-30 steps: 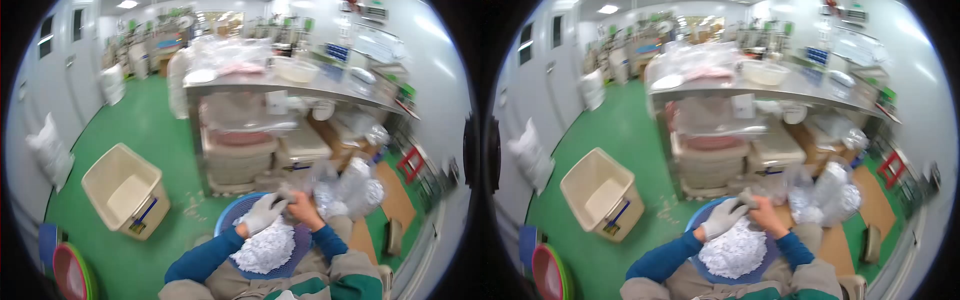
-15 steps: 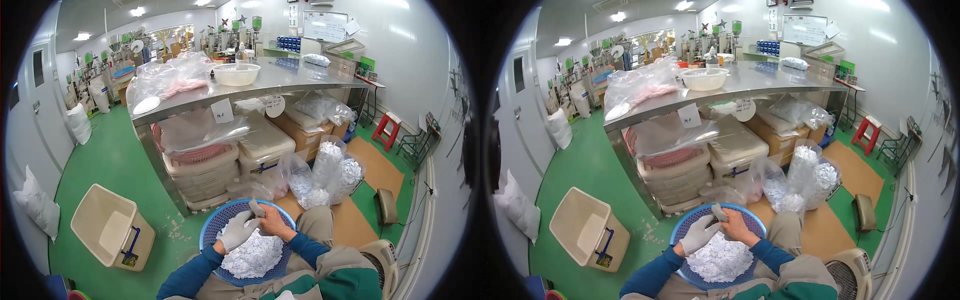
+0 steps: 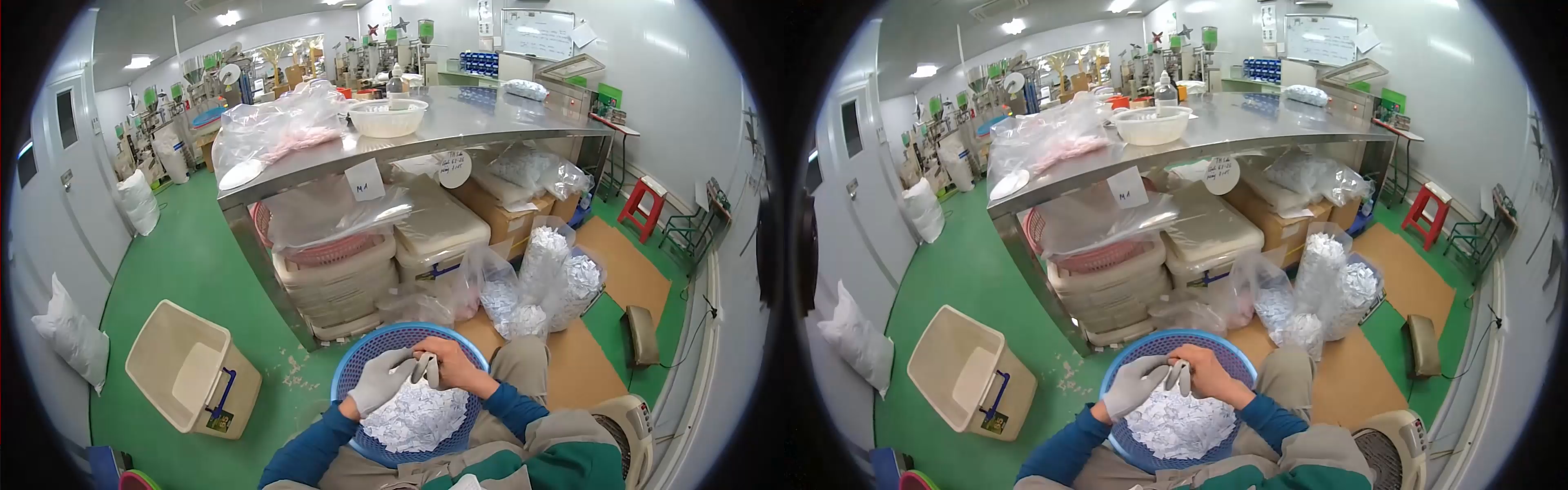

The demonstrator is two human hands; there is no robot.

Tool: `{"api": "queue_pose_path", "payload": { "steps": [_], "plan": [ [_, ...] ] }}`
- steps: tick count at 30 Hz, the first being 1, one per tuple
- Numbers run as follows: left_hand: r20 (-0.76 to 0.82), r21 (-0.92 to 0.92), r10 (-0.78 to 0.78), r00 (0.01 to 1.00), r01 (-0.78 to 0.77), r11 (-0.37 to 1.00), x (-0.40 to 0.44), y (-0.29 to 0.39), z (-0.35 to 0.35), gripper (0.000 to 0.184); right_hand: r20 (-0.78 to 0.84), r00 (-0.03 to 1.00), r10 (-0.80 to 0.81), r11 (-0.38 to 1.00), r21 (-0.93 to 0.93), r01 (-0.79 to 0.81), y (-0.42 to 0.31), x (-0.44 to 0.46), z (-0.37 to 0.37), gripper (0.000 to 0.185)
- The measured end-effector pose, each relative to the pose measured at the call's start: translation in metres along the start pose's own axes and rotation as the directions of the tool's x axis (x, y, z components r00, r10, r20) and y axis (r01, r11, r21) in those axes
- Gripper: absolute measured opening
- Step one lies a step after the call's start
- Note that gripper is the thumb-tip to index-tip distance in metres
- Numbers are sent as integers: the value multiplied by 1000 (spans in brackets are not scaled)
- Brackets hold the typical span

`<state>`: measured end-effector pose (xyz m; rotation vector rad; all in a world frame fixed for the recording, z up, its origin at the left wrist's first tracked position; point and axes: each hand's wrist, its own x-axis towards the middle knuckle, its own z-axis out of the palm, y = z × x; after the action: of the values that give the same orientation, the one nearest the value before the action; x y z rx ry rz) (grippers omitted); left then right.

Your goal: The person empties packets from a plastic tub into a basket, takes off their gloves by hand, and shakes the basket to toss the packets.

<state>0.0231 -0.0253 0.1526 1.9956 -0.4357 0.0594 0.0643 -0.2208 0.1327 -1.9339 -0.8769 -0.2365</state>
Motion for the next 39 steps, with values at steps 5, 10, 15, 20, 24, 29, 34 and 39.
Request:
{"api": "queue_pose_path", "payload": {
  "steps": [5,10,15,20,24,29,34,39],
  "plan": [
    [-36,-4,-56,998,56,998,-1,-9,5,28,-29,999,39,997,74,-37,-1,-5,5,22],
    [35,99,-94,995,90,991,1,-1,5,32,-69,994,82,992,106,-74,3,-9,9,21],
    [161,53,19,987,-28,998,-2,-2,6,48,-248,965,87,986,-116,-118,41,-17,8,31],
    [130,-109,-82,988,96,989,-2,-5,-14,43,-299,943,149,986,-22,-163,29,-10,-56,35],
    [195,-72,-89,977,105,992,-1,-8,-9,37,43,998,53,997,57,-55,-12,-6,-33,64],
    [327,-99,-188,926,231,968,1,13,-7,38,29,998,-47,998,-35,48,9,-11,3,20],
    [355,-144,-132,925,194,971,-1,4,-5,40,16,997,-74,986,-146,76,1,-13,-6,13],
    [481,-134,-46,875,126,983,-5,14,-10,49,62,990,-129,972,-191,138,-2,-20,-24,15]
  ]
}}
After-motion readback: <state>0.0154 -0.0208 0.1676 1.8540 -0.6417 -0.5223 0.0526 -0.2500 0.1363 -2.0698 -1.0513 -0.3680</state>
